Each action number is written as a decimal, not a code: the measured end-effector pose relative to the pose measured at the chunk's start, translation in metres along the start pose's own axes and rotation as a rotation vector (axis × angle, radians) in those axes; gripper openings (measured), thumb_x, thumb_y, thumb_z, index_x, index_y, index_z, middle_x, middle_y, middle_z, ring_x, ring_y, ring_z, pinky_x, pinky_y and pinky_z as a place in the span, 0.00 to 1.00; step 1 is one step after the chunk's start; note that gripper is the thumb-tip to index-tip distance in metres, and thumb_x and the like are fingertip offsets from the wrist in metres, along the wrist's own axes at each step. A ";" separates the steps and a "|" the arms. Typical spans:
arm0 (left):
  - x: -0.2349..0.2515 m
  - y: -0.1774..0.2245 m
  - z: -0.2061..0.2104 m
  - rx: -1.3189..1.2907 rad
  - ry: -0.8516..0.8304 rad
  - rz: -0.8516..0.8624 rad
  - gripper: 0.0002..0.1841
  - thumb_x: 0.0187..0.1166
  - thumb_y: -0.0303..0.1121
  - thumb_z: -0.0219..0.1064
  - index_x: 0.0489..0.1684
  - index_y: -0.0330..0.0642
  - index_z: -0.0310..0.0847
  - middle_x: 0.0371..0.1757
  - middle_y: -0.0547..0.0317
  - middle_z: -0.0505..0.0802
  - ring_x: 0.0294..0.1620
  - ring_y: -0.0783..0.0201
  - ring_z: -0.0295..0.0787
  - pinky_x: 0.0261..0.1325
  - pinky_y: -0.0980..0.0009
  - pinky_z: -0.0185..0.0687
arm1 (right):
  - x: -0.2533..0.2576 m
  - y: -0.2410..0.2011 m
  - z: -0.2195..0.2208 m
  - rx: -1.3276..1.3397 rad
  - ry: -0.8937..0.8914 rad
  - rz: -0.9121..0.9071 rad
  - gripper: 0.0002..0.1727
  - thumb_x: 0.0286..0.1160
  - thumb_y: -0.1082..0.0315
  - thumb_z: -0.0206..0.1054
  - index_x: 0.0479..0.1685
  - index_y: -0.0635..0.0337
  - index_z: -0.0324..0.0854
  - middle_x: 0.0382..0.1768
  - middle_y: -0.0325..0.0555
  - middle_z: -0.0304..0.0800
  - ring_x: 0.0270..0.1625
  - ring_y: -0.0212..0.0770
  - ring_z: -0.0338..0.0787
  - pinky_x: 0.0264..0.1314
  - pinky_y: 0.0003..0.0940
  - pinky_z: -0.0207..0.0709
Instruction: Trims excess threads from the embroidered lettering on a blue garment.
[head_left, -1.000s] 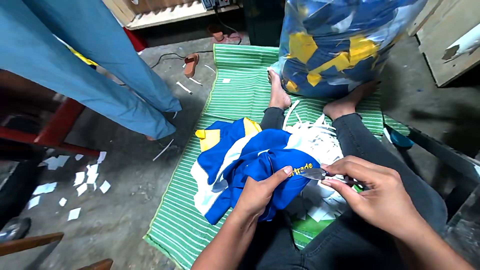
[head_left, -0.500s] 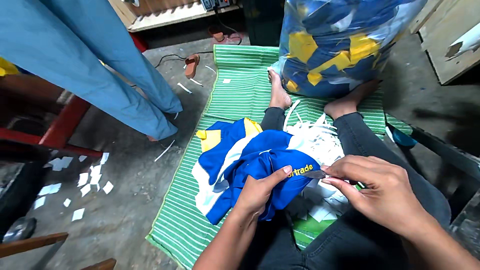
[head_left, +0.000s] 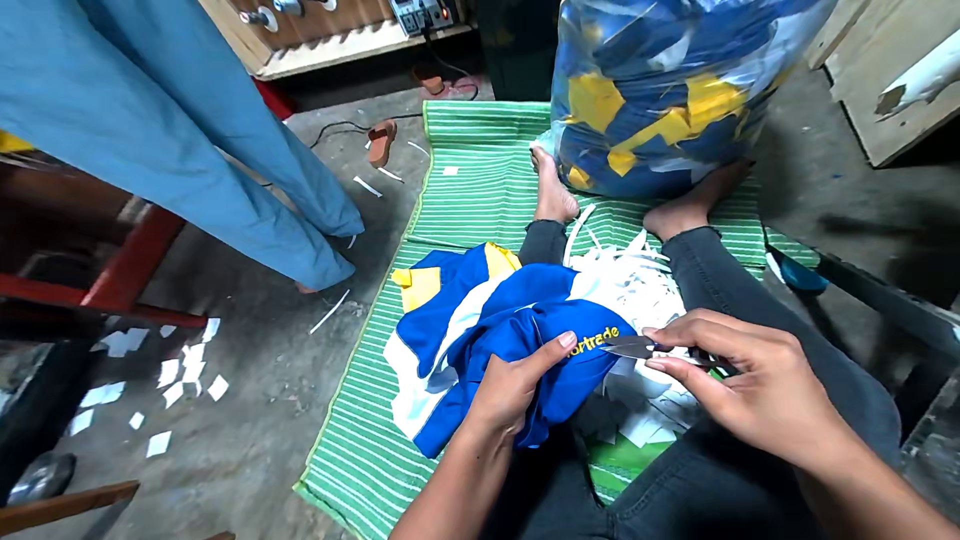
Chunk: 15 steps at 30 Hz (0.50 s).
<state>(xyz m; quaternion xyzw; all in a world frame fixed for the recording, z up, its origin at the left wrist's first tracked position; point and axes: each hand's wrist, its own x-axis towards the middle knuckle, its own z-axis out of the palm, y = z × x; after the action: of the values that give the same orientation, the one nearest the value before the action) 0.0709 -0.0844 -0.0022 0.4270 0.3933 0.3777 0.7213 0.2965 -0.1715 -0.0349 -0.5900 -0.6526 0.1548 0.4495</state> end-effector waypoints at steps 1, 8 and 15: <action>0.000 0.000 0.000 0.004 -0.004 -0.001 0.09 0.73 0.19 0.69 0.48 0.35 0.83 0.39 0.56 0.95 0.44 0.68 0.94 0.56 0.70 0.90 | 0.000 0.000 0.000 -0.012 -0.003 0.001 0.16 0.80 0.51 0.68 0.45 0.51 0.95 0.40 0.34 0.94 0.34 0.21 0.83 0.34 0.19 0.74; 0.000 0.000 -0.001 0.027 -0.031 0.009 0.08 0.73 0.18 0.68 0.46 0.34 0.83 0.39 0.57 0.95 0.43 0.69 0.94 0.56 0.70 0.90 | 0.005 -0.002 -0.002 -0.113 -0.036 -0.070 0.16 0.83 0.50 0.65 0.44 0.48 0.95 0.42 0.35 0.96 0.41 0.30 0.91 0.44 0.35 0.82; 0.001 0.001 -0.001 0.036 -0.037 0.004 0.08 0.73 0.18 0.68 0.45 0.36 0.84 0.38 0.58 0.95 0.43 0.70 0.94 0.55 0.71 0.90 | 0.008 0.003 -0.003 -0.102 -0.071 -0.071 0.17 0.82 0.49 0.64 0.44 0.47 0.94 0.41 0.33 0.95 0.39 0.28 0.89 0.43 0.34 0.80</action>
<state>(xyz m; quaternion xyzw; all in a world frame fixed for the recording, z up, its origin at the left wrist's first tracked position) 0.0702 -0.0831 -0.0022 0.4476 0.3859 0.3640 0.7199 0.3021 -0.1649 -0.0325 -0.5829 -0.6956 0.1259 0.4007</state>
